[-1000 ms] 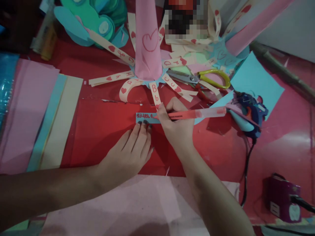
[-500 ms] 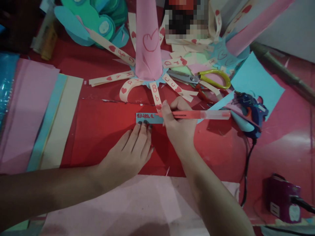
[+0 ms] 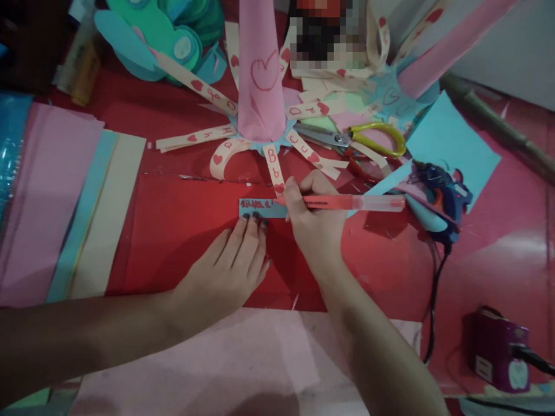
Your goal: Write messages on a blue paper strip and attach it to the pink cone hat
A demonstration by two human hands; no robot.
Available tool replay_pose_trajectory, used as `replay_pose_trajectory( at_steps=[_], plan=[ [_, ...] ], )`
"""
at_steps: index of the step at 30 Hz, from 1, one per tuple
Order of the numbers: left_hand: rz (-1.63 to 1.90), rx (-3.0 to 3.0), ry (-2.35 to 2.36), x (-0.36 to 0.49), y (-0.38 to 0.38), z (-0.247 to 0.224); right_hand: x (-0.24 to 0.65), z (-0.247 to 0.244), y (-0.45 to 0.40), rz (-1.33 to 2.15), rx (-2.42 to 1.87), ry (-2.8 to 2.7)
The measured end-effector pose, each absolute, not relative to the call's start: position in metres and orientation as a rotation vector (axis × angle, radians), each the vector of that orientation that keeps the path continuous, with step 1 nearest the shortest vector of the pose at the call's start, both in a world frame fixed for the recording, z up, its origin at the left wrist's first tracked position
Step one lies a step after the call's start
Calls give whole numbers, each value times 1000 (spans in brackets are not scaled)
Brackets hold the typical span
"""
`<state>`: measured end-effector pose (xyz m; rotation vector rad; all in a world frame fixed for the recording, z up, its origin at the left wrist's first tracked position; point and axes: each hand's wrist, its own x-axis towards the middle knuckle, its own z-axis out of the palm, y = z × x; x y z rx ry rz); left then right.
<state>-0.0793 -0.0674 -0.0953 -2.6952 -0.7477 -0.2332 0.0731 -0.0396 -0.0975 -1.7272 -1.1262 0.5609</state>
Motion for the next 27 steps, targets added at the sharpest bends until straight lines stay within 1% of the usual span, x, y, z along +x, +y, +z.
replay_pose_trajectory(
  at_steps=[27],
  plan=[
    [-235,-2697,-750,-80,-68,-94,73,-97,-40,477,-1768,-1172]
  ],
)
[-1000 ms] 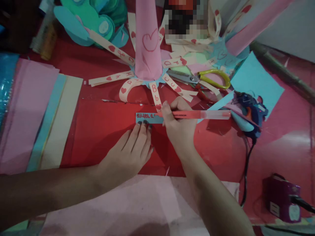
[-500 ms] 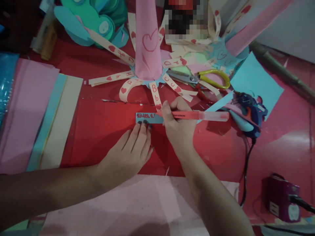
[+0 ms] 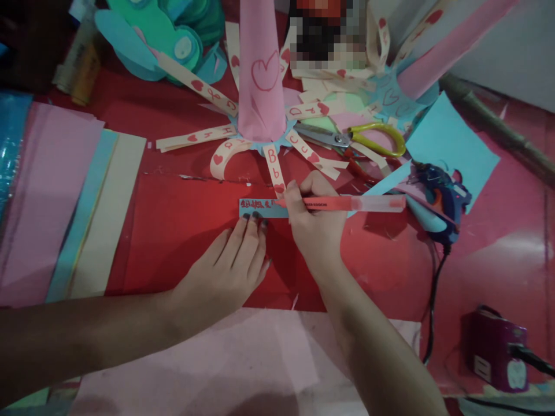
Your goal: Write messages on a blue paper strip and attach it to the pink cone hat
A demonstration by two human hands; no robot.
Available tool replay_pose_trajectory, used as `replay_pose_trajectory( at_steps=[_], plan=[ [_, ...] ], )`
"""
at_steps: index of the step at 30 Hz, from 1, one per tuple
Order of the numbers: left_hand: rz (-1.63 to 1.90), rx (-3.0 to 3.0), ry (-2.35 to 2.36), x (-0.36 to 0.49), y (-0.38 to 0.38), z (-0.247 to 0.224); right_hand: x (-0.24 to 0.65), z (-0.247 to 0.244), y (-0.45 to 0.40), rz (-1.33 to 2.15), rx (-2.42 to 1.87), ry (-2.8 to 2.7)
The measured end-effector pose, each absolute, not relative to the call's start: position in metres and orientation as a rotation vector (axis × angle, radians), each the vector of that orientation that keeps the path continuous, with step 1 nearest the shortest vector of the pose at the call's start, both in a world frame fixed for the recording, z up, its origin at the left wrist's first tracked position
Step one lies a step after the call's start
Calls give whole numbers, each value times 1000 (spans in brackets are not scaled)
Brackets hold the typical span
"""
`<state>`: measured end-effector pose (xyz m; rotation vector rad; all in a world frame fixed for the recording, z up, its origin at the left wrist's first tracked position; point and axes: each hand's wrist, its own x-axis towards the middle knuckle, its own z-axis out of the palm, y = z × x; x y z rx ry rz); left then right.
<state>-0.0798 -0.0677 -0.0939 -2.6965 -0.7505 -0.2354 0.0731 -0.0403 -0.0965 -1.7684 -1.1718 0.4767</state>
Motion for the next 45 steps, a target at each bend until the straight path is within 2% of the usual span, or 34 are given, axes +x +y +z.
replay_pose_trajectory(
  at_steps=[32,45],
  plan=[
    [-218,-2708,-738,-79,-67,-93,74,-98,-42,503,-1742,-1190],
    [-226,-2707,-745,-80,-68,-94,72,-102,-36,553,-1583,-995]
  ],
)
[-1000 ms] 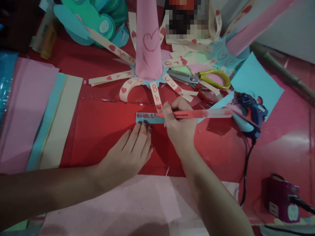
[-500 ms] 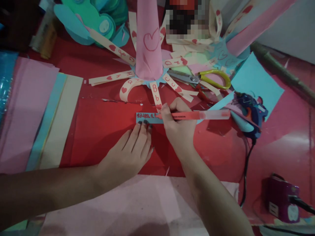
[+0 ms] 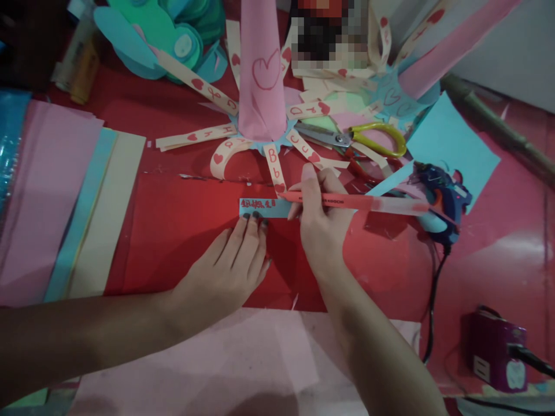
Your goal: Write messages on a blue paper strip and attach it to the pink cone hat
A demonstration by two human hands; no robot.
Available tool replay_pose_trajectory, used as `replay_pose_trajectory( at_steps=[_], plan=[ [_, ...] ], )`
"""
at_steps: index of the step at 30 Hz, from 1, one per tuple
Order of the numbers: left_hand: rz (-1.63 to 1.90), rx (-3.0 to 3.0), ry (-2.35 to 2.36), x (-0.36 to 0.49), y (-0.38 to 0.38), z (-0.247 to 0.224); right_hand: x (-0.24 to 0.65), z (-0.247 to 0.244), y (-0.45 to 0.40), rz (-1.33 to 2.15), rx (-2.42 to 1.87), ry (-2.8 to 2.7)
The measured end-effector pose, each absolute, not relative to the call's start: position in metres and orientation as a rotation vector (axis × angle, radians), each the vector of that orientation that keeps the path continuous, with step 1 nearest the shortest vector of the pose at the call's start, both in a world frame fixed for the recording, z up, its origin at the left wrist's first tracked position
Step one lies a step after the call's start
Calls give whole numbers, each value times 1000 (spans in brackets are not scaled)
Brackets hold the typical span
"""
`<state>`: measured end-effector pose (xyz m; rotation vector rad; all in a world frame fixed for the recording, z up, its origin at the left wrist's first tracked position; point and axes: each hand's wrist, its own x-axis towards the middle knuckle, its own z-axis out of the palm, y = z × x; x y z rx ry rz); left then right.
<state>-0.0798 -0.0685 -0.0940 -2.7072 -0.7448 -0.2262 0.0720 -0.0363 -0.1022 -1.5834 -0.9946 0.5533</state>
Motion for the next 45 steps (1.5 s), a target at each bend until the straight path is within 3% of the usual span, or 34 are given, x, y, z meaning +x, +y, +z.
replay_pose_trajectory(
  at_steps=[45],
  plan=[
    [-243,-2692,-748,-79,-68,-95,73,-97,-41,482,-1779,-1154]
  ],
)
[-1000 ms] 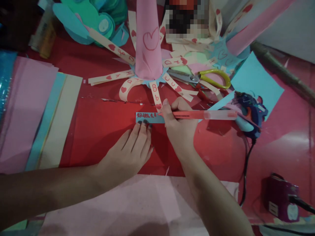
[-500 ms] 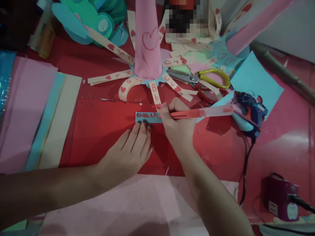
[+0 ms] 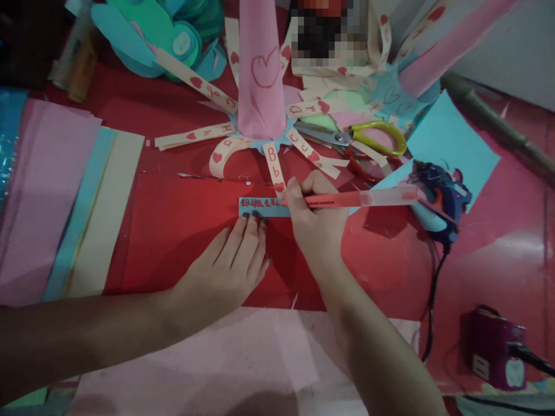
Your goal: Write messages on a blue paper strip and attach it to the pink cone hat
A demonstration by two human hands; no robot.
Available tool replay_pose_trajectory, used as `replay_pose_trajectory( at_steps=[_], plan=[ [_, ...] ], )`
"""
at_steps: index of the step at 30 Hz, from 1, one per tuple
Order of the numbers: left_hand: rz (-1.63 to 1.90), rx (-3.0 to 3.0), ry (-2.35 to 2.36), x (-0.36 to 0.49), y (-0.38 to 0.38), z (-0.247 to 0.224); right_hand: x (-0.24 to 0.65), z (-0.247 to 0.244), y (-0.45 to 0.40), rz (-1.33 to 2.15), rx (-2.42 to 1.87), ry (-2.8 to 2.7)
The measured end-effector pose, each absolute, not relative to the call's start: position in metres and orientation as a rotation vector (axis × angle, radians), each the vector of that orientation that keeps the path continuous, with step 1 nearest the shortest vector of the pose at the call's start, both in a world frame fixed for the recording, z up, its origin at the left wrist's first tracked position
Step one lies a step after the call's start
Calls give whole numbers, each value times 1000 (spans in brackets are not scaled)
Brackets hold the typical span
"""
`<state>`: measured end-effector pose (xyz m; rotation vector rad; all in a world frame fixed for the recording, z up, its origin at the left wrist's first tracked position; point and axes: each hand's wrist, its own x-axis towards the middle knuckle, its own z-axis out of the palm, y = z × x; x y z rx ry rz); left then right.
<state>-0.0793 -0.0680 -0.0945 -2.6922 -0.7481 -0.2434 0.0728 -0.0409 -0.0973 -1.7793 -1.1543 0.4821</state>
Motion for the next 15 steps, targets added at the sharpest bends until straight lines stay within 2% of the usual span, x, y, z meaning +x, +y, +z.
replay_pose_trajectory(
  at_steps=[15],
  plan=[
    [-247,-2690,-748,-78,-67,-95,75,-100,-40,471,-1748,-1145]
  ],
)
